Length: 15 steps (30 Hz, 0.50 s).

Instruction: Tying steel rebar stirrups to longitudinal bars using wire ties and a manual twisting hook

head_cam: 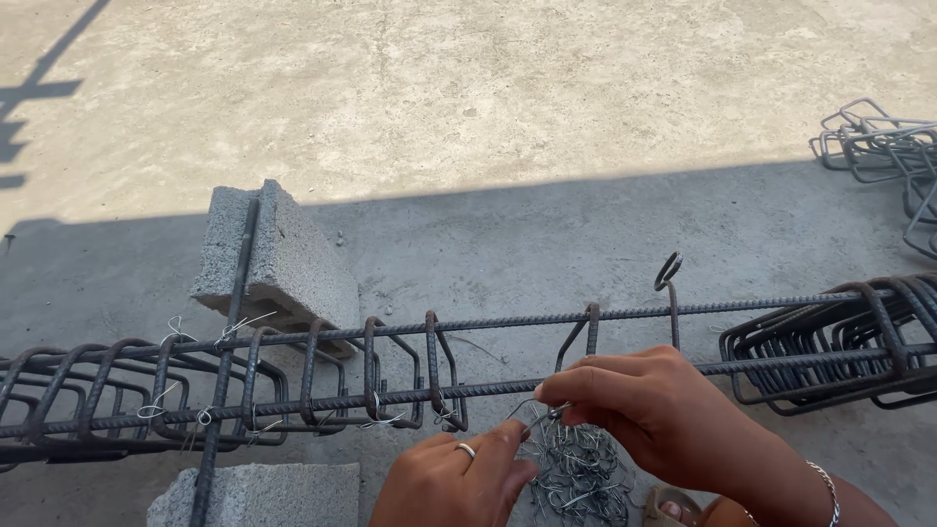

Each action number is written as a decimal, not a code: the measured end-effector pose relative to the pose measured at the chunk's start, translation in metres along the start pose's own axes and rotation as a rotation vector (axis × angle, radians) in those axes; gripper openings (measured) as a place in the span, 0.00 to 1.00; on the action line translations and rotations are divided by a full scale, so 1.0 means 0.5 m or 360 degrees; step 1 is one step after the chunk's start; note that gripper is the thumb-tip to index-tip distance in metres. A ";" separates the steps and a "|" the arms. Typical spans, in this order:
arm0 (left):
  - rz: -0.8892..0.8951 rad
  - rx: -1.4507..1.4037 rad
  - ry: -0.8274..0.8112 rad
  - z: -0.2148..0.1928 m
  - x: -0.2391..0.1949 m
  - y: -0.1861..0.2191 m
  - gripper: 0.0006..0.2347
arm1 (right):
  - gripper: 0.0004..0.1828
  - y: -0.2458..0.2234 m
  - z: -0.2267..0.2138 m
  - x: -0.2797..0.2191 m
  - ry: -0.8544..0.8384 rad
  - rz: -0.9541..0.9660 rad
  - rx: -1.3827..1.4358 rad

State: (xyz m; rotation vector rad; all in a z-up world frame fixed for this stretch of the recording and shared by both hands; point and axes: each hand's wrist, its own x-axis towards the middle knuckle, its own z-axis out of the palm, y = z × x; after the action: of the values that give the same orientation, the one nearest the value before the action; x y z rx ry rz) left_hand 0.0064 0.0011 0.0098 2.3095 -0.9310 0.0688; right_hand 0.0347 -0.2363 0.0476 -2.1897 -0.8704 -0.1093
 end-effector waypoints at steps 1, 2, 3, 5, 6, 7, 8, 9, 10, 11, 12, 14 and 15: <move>0.0040 -0.0007 0.0031 -0.008 0.002 0.004 0.10 | 0.14 0.000 0.000 0.000 0.0053 -0.0005 0.0025; 0.0086 -0.0018 0.0058 -0.014 0.004 0.008 0.10 | 0.17 -0.002 0.001 -0.001 0.0110 -0.0004 0.0047; 0.0088 -0.0019 0.0056 -0.008 -0.003 0.006 0.10 | 0.17 0.000 0.002 -0.003 0.0112 -0.0002 0.0046; 0.0172 -0.0043 0.0002 0.001 -0.008 -0.004 0.10 | 0.18 0.006 -0.001 0.000 0.0060 -0.0015 0.0103; 0.0179 -0.0041 0.0004 0.001 -0.007 -0.007 0.10 | 0.18 0.007 -0.003 -0.001 0.0065 -0.0016 0.0097; 0.0218 -0.0005 -0.0011 0.002 -0.007 -0.010 0.11 | 0.19 0.008 -0.003 -0.002 0.0061 -0.0060 0.0057; 0.0247 0.0028 -0.0032 0.003 -0.011 -0.011 0.12 | 0.21 0.007 -0.001 -0.004 0.0053 -0.0098 0.0026; 0.0245 0.0026 -0.0036 0.008 -0.014 -0.013 0.12 | 0.21 0.008 -0.001 -0.004 0.0052 -0.0095 0.0029; 0.0292 0.0071 -0.0015 0.013 -0.018 -0.014 0.13 | 0.22 0.008 -0.001 -0.004 0.0056 -0.0103 0.0053; 0.0340 0.0116 0.0006 0.017 -0.021 -0.015 0.13 | 0.24 0.008 -0.002 -0.004 0.0059 -0.0110 0.0077; 0.0347 0.0120 0.0008 0.022 -0.022 -0.018 0.13 | 0.24 0.009 -0.002 -0.002 0.0065 -0.0113 0.0072; 0.0412 -0.0004 -0.0014 0.032 -0.026 -0.025 0.12 | 0.23 0.009 -0.001 -0.001 0.0034 -0.0182 0.0213; 0.0420 -0.0001 -0.0013 0.031 -0.023 -0.025 0.12 | 0.23 0.012 0.001 -0.003 0.0040 -0.0184 0.0207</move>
State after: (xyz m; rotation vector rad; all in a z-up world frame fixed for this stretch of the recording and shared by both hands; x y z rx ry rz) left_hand 0.0031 0.0060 -0.0123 2.1746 -1.2347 0.1698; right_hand 0.0371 -0.2397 0.0431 -2.0138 -0.9631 -0.1326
